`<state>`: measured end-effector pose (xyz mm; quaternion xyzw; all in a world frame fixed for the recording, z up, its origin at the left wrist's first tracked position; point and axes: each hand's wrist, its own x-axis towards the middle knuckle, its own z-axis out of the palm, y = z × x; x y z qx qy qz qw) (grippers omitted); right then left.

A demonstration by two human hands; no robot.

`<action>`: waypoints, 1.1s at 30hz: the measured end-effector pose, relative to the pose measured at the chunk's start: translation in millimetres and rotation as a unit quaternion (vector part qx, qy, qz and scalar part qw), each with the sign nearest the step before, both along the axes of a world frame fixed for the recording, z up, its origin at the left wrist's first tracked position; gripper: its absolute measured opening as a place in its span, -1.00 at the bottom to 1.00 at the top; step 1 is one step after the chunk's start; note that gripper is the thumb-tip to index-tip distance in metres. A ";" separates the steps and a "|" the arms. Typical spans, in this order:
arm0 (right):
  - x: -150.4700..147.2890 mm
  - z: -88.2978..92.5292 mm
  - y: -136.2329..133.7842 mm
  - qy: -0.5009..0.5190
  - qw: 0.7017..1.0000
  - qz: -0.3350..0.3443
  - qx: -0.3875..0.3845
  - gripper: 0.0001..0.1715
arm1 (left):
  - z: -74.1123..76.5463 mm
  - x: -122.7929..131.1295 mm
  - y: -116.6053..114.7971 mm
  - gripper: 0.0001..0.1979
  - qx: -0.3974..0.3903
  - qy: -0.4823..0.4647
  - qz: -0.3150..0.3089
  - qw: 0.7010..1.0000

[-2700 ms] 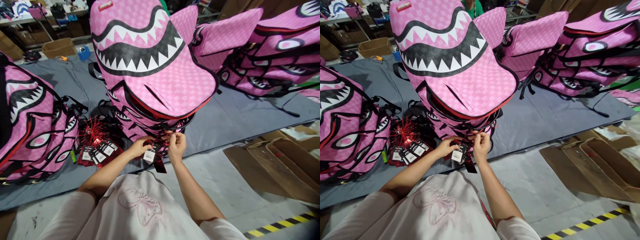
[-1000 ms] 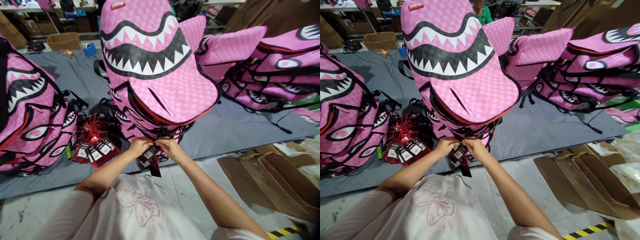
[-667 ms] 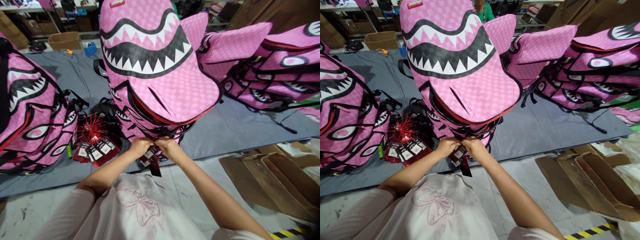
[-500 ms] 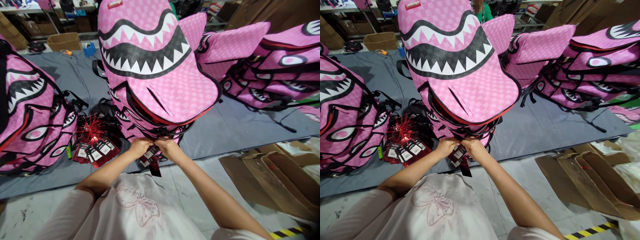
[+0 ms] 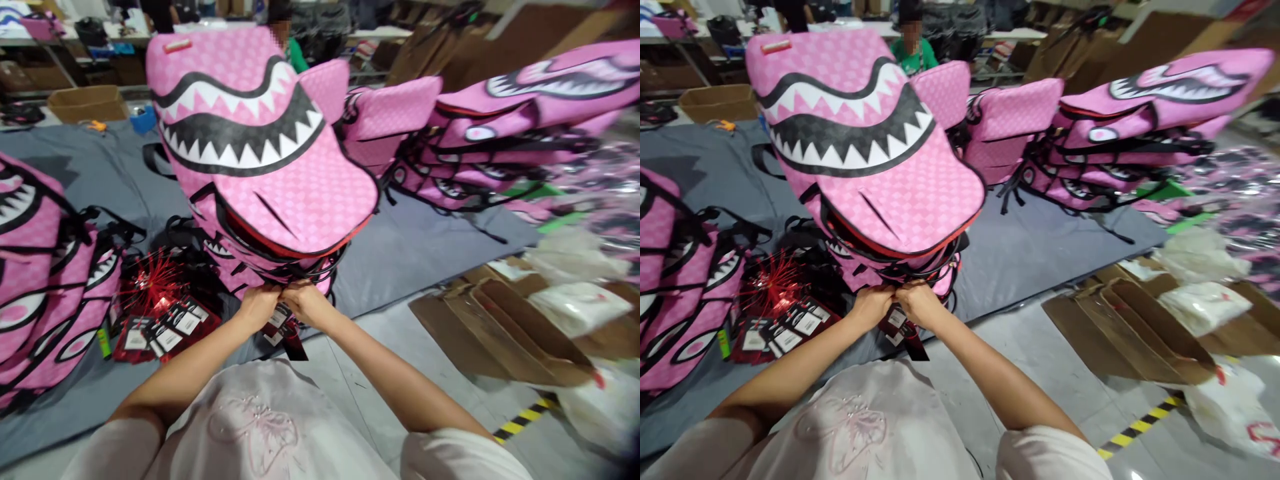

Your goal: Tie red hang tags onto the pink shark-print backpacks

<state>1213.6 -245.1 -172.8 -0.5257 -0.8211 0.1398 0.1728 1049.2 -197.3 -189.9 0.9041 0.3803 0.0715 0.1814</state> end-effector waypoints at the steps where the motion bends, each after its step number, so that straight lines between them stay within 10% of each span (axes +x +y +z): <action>1: -0.7 1.3 0.2 -0.010 1.000 -0.001 0.000 -0.76 | 0.1 0.9 -0.1 -0.78 0.000 0.007 -0.001 1.000; 13: -5.3 5.0 0.5 -0.050 0.997 -0.054 0.011 -0.82 | -2.6 -5.2 1.4 -0.75 -0.084 -0.035 0.002 0.996; 33: -5.3 2.8 -2.5 0.166 0.981 -0.099 -0.019 -0.84 | 0.3 -8.2 -2.7 -0.81 -0.086 -0.105 0.060 0.989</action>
